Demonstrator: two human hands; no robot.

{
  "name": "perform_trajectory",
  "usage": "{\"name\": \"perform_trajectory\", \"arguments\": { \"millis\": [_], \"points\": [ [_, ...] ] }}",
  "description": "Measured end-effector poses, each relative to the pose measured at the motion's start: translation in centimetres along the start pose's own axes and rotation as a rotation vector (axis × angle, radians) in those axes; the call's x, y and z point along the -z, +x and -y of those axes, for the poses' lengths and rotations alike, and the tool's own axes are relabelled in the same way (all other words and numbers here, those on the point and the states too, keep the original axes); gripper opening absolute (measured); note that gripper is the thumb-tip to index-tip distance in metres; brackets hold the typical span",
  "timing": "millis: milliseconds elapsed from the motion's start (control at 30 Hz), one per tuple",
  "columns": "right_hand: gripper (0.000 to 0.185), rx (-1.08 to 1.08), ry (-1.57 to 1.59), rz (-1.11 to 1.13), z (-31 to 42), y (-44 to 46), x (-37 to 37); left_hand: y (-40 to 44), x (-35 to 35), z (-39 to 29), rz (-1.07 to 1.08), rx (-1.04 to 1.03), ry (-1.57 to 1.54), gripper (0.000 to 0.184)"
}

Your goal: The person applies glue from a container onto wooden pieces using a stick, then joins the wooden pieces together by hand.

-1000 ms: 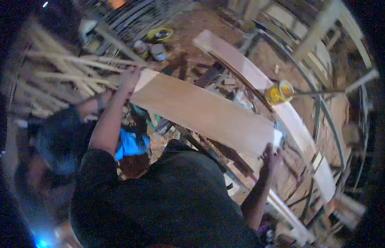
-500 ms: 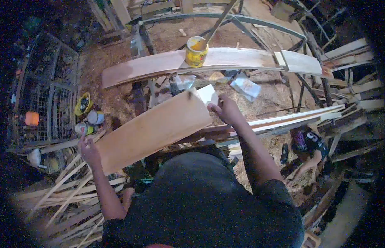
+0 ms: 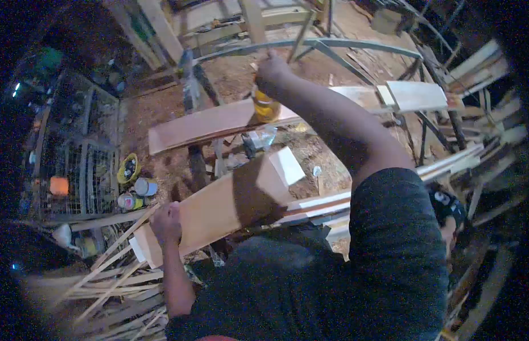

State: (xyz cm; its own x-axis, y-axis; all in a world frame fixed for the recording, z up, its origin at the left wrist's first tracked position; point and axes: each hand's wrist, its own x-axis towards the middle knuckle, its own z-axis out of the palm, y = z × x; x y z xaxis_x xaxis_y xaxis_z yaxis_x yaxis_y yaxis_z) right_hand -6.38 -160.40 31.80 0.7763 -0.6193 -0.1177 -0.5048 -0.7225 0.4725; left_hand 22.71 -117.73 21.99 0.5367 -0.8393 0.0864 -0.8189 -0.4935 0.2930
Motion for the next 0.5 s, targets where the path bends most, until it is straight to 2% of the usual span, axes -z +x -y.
{"name": "perform_trajectory", "arguments": {
  "millis": [67,167,267,367,433,500],
  "points": [
    [0.019,-0.044,0.009,0.193,-0.4,2.1,-1.4,-0.1,1.0,-1.1,0.021,0.034,0.039,0.032],
    [0.020,-0.070,0.064,0.197,-0.6,2.2,-1.6,-0.2,1.3,-1.0,0.020,0.032,0.040,0.032],
    [0.020,0.000,-0.033,0.190,-0.9,1.1,-0.1,-0.1,1.2,-1.0,0.003,0.015,0.037,0.031],
    [0.018,-0.061,0.022,0.142,-1.5,-0.1,0.2,-0.2,1.2,-1.0,0.011,0.022,0.059,0.031],
    [0.013,-0.017,0.017,-0.090,-2.6,-1.5,0.2,-0.2,1.1,-1.0,0.026,0.030,0.075,0.032],
    [0.012,-0.058,0.061,-0.210,-3.2,-3.4,2.1,-0.3,0.9,-0.9,0.039,0.037,0.088,0.033]
  ]
}}
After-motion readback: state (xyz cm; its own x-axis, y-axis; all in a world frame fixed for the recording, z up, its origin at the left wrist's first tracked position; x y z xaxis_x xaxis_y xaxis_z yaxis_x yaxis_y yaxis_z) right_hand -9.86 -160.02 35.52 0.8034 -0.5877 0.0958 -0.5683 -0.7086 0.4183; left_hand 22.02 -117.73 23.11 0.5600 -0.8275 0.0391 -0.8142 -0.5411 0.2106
